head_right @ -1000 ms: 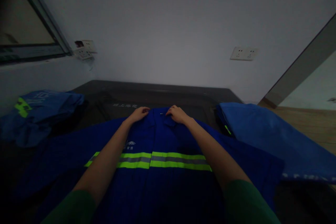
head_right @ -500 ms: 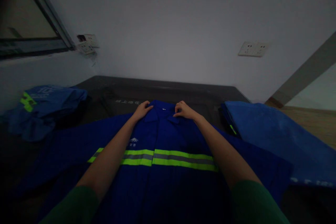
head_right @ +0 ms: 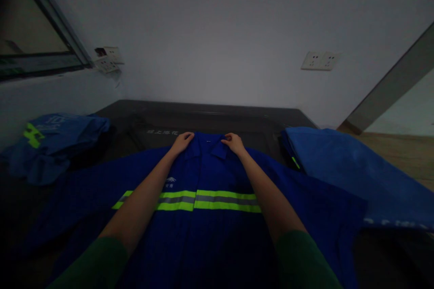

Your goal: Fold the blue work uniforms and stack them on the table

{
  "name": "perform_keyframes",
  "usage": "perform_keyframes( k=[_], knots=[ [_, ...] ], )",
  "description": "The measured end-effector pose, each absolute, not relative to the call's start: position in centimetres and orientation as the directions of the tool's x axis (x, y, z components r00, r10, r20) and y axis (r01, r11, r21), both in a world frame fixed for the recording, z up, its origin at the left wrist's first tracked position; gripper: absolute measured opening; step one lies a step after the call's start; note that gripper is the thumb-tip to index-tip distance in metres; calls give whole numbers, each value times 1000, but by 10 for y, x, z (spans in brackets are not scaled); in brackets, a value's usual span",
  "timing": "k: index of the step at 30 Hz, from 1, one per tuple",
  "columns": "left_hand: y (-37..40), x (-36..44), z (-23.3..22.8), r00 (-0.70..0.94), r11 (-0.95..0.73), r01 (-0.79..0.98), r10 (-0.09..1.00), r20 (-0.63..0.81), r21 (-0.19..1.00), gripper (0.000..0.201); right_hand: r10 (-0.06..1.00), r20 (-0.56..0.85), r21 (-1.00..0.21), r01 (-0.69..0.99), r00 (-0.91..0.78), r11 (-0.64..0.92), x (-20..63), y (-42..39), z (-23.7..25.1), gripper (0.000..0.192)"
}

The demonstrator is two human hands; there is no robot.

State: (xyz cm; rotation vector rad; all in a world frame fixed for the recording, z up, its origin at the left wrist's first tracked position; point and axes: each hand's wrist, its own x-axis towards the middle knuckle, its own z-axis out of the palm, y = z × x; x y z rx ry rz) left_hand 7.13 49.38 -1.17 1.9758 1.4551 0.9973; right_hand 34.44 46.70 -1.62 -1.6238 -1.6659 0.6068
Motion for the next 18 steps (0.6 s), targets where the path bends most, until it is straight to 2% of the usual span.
perform_keyframes(
  k=[7, 11, 14, 18],
  knots=[
    [486, 67, 7, 171, -363, 497, 932, 321, 788, 23, 983, 181, -813, 565, 17, 139, 346, 457, 0, 21],
    [473, 68, 29, 175, -436, 472, 898, 404, 766, 19, 964, 264, -841, 481, -30, 246, 353, 437, 20, 21],
    [461, 69, 50, 192, -524, 487, 844, 500, 699, 17, 918, 390, -796, 475, -73, 376, 362, 426, 40, 26],
    [451, 73, 74, 189, -577, 514, 798, 572, 635, 21, 851, 510, -676, 553, -127, 487, 369, 421, 64, 30]
  ],
)
